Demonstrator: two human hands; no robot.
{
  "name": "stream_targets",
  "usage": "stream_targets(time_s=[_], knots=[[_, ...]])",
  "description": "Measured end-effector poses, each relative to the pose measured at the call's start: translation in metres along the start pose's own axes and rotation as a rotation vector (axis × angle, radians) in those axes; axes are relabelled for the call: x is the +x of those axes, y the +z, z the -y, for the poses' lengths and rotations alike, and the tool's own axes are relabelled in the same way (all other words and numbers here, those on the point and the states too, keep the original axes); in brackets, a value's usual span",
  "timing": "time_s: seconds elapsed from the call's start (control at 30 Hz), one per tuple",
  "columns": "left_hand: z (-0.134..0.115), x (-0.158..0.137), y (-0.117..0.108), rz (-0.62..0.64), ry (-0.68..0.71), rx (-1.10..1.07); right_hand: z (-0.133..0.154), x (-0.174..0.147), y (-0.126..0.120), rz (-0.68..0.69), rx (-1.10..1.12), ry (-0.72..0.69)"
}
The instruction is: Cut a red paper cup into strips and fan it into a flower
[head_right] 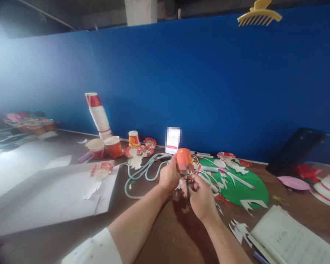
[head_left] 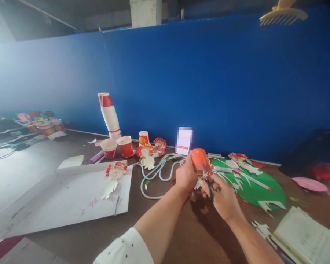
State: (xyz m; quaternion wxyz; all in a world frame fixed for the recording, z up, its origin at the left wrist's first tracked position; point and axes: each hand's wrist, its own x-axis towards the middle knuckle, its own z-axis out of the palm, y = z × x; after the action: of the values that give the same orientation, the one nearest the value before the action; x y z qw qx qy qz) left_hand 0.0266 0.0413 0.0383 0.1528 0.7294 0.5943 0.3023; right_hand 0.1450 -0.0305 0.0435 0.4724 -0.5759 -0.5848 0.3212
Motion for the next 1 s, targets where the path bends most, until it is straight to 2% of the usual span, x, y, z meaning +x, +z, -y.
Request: stream_targets(time_s=[0.2,0.57,1.0], knots=[[0.0049,0.0018,-0.0036,-0.071,-0.069,-0.077,0.0036,-0.0074,0.0051,0.062,-0.093,-0.068],[0.0091,0.0034,-0.0036,-0.082,-0.076,0.010,-0.0051,-0.0094,0.0091,0.103,-0.166,-0.080],[0.0039,0.0035,-0.0016,-0.035,-0.042,0.071,-0.0022,-0.0086,0.0080,0.016,-0.193,-0.074]])
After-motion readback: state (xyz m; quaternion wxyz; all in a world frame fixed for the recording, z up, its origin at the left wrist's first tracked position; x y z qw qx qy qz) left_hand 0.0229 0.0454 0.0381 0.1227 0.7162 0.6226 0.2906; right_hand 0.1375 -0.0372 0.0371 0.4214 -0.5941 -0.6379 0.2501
